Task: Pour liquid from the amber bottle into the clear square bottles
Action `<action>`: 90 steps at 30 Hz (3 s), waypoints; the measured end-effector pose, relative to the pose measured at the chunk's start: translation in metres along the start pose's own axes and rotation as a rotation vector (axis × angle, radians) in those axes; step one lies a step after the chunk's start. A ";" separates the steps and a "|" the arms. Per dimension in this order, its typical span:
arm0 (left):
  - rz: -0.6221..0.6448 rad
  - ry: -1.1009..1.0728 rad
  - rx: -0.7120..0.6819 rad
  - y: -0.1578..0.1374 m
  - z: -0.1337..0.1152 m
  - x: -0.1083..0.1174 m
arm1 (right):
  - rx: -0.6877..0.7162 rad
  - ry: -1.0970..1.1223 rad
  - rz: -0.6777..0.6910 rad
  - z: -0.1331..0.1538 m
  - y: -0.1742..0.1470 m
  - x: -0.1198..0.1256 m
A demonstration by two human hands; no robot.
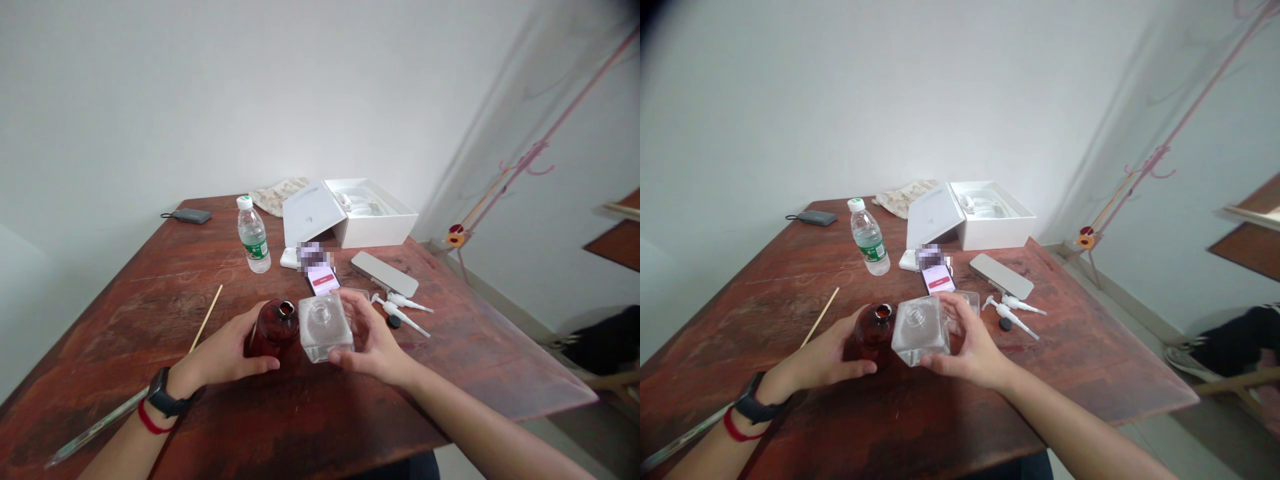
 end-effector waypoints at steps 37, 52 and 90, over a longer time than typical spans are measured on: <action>-0.020 -0.025 -0.040 0.002 -0.004 0.001 | -0.004 -0.060 -0.024 -0.002 -0.001 0.003; -0.014 -0.058 -0.018 0.002 0.000 0.001 | -0.025 -0.066 -0.043 -0.002 -0.002 0.003; -0.019 -0.045 -0.010 0.001 -0.001 0.001 | -0.028 -0.070 -0.048 -0.001 -0.001 0.002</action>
Point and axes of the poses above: each hand's wrist, its own y-axis towards the middle knuckle, its own x-axis out of the back of the hand, z = x × y, the point moved 9 cm from there along y, towards the middle knuckle, and after that the axes turned 12 degrees about -x, right-handed, at the moved point
